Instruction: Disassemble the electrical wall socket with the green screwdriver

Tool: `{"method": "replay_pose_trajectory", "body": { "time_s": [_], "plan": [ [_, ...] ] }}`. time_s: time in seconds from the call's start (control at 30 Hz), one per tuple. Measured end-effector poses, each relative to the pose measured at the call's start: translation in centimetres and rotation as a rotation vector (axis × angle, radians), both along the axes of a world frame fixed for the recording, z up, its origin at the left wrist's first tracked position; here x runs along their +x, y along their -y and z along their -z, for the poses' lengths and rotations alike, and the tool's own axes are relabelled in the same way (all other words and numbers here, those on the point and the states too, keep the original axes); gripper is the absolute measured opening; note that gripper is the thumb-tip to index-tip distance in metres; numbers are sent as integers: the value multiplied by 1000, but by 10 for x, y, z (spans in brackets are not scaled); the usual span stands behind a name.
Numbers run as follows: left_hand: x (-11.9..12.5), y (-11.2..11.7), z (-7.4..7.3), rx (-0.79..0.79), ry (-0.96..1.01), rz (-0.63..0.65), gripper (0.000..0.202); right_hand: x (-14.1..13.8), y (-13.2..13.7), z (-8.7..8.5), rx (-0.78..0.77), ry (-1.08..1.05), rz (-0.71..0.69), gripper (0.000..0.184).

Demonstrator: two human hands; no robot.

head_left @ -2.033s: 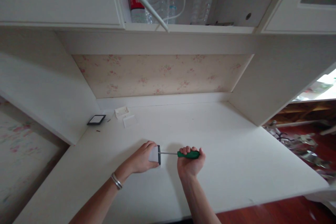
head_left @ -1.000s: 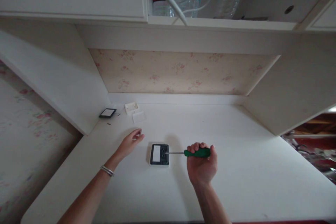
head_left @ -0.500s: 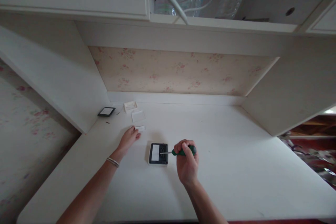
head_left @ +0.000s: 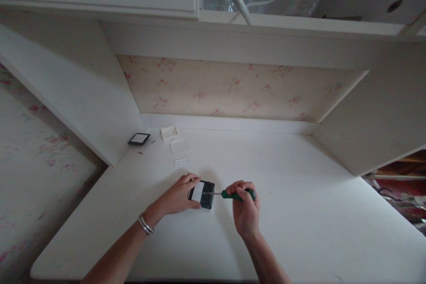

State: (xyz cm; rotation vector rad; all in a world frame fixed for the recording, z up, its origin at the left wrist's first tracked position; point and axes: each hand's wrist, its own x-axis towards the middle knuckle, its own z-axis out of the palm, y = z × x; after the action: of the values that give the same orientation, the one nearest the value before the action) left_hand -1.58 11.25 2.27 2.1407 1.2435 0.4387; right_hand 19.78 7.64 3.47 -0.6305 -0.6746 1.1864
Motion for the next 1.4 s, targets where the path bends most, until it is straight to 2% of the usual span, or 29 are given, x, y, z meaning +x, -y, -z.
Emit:
{"method": "replay_pose_trajectory", "body": {
  "time_s": [0.23, 0.43, 0.63, 0.9, 1.1, 1.4],
  "plan": [
    [1, -3, -4, -26, 50, 4, 63, 14, 8, 20, -88, 114, 59, 2],
    [3, -2, -6, 2, 24, -17, 61, 20, 13, 38, -133, 193, 122, 4],
    [2, -4, -5, 21, 3, -18, 62, 22, 14, 52, -162, 124, 104, 6],
    [0, -5, -3, 52, -37, -20, 64, 23, 17, 57, -199, 74, 82, 9],
    [1, -5, -3, 63, -45, -10, 66, 25, 20, 66, -265, 90, 123, 11],
    [5, 2, 1, 81, 14, -73, 65, 34, 15, 59, -282, 171, 98, 13]
  ]
}}
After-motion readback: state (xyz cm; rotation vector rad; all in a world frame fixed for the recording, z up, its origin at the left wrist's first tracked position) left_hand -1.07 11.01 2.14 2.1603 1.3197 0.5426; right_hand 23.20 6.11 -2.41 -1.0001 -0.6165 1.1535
